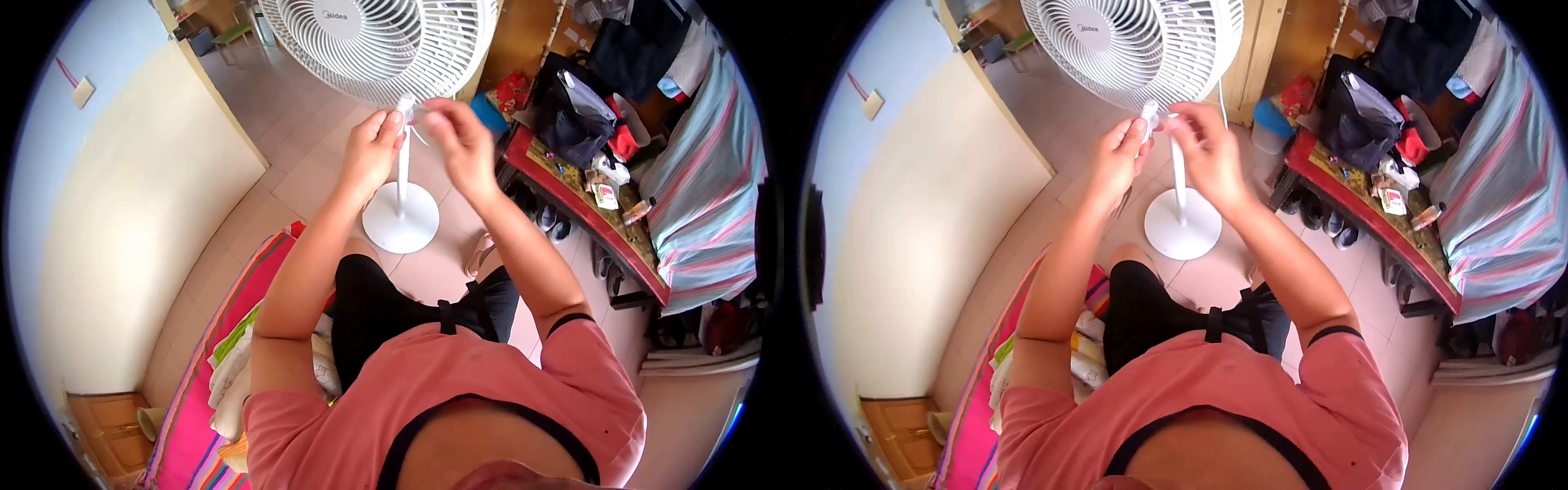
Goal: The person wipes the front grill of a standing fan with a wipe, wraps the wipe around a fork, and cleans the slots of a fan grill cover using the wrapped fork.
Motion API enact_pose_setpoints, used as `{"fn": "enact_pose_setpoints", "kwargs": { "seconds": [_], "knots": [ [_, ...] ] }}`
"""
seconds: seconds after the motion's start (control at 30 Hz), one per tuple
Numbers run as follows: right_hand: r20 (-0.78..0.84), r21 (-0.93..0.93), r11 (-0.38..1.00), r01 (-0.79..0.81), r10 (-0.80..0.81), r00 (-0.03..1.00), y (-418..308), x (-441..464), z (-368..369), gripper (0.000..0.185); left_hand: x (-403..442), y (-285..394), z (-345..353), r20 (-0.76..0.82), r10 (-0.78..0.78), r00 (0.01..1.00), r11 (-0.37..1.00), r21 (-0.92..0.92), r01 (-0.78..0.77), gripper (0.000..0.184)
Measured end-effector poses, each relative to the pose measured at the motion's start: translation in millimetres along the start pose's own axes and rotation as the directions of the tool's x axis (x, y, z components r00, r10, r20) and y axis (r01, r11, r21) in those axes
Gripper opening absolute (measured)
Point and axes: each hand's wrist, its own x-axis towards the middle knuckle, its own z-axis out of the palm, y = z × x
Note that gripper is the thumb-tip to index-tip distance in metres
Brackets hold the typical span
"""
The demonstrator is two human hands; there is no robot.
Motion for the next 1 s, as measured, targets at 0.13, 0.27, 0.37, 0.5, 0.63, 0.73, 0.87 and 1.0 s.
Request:
{"fn": "enact_pose_setpoints", "kwargs": {
  "seconds": [0.13,0.27,0.37,0.5,0.63,0.73,0.87,1.0],
  "knots": [
    [0.027,-0.055,0.997,-0.059,0.06,0.998,7,-5,8,0.013,-19,-3,4,0.068,-0.022,0.997,0.999,-0.023,0.024,0.028],
    [-0.005,-0.037,0.997,-0.071,0.071,0.997,3,-13,13,0.01,-24,-19,4,0.027,-0.042,0.999,0.968,-0.246,0.047,0.028],
    [0.045,0.044,0.991,-0.127,0.126,0.991,0,-21,14,0.011,-26,-28,5,-0.041,0.091,0.995,0.967,-0.236,-0.098,0.03],
    [0.028,0.168,0.973,-0.157,0.154,0.988,-8,-35,21,0.015,-27,-36,11,-0.138,0.291,0.947,0.953,-0.046,-0.3,0.027],
    [-0.018,0.262,0.956,-0.134,0.144,0.989,-7,-40,22,0.018,-24,-44,12,-0.171,0.389,0.905,0.921,0.056,-0.385,0.024],
    [0.043,0.239,0.941,-0.24,0.236,0.971,-6,-34,17,0.02,-25,-45,7,-0.166,0.605,0.778,0.753,0.435,-0.493,0.022],
    [0.053,0.168,0.93,-0.326,0.322,0.945,-4,-30,12,0.018,-41,-40,9,0.1,0.735,0.67,0.379,0.76,-0.529,0.021],
    [0.13,0.226,0.945,-0.237,0.212,0.969,3,-26,3,0.016,-47,-26,4,0.019,0.289,0.957,0.937,0.2,-0.286,0.035]
  ]
}}
